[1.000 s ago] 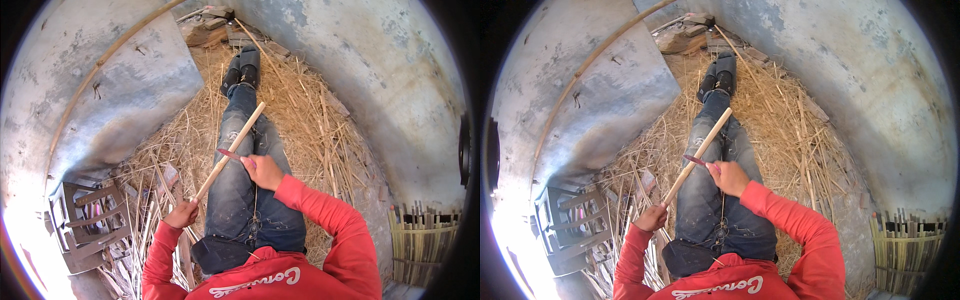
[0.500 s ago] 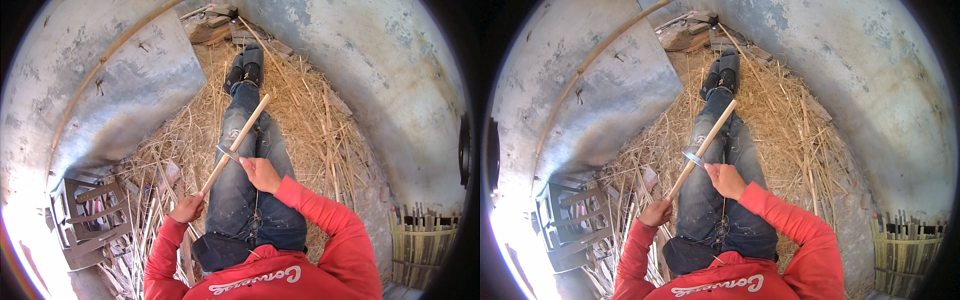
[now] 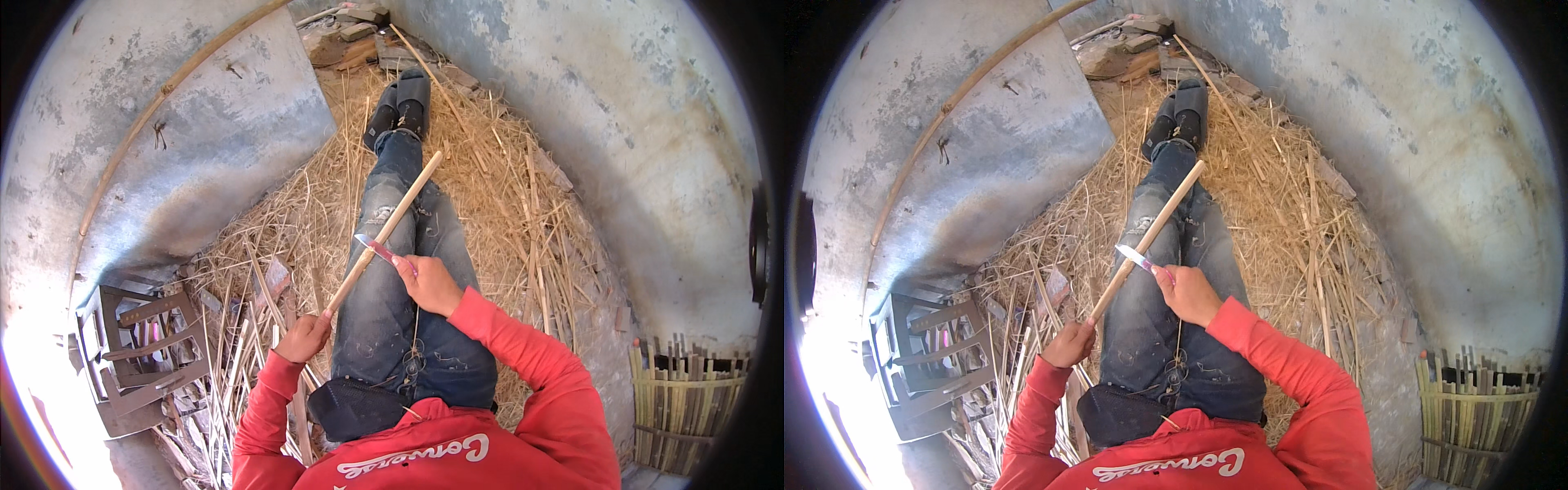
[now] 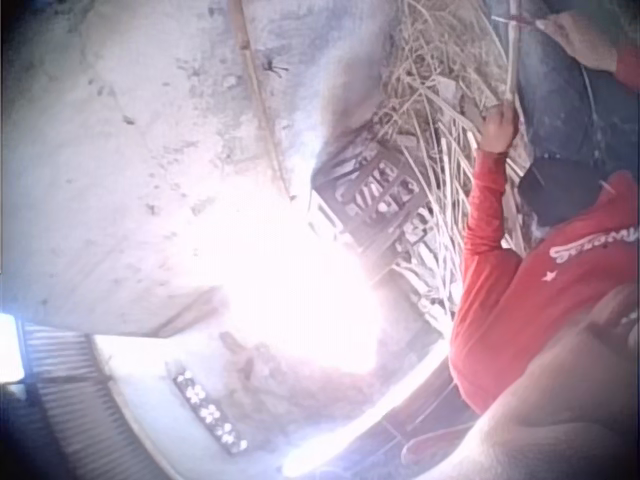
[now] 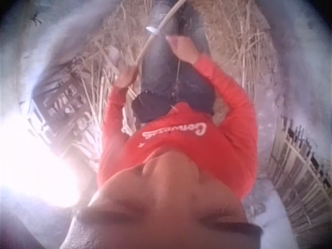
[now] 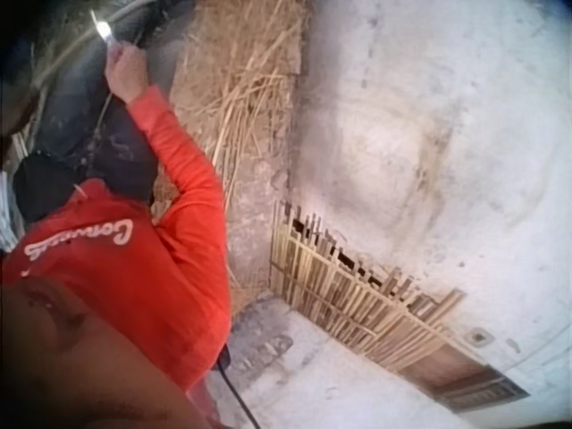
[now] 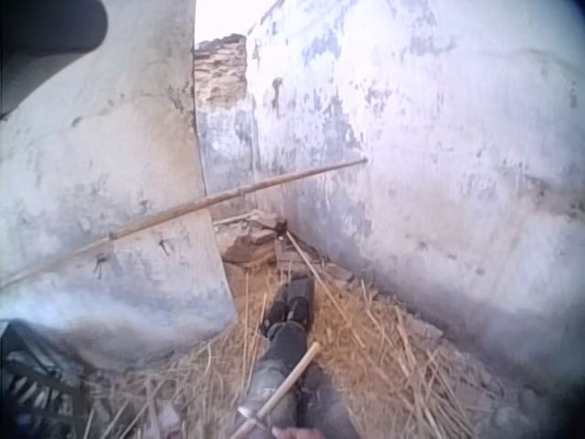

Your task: The person is shaving a bamboo strip using a knife, removing thin layers along its length.

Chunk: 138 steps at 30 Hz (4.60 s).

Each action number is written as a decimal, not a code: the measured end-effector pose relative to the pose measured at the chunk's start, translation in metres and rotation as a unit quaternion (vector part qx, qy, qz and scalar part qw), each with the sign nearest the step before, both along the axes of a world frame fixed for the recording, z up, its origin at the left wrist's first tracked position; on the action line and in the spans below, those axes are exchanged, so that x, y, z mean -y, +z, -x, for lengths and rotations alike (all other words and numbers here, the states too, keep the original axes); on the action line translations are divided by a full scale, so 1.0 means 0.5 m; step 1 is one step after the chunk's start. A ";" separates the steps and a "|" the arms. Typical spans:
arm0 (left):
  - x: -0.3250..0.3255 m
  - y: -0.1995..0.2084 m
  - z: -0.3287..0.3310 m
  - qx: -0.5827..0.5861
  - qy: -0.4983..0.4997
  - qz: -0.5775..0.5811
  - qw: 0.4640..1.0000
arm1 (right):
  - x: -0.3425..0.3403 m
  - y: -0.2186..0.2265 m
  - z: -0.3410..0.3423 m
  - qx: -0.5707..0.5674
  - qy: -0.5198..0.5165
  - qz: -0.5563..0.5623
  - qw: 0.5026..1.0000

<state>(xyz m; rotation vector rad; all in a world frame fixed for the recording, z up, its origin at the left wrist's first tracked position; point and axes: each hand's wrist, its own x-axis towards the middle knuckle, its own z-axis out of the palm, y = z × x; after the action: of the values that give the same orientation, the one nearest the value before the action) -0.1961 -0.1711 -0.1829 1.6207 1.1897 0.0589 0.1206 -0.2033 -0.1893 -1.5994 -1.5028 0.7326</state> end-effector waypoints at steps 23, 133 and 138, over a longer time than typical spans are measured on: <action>0.038 0.063 -0.076 -0.041 0.036 -0.226 0.973 | -0.063 0.075 -0.002 -0.094 -0.116 -0.075 0.986; 0.020 0.034 -0.116 -0.091 0.011 -0.245 0.965 | -0.053 -0.014 -0.001 -0.051 -0.099 -0.018 0.994; 0.031 -0.003 -0.111 -0.077 0.005 -0.271 0.960 | -0.051 -0.035 -0.026 -0.035 -0.061 -0.006 0.997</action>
<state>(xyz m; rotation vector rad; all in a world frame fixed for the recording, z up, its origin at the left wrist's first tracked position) -0.1405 -0.1865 -0.1842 2.1263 1.3778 0.2911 0.1336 -0.1778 -0.2069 -1.6243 -1.3438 0.7014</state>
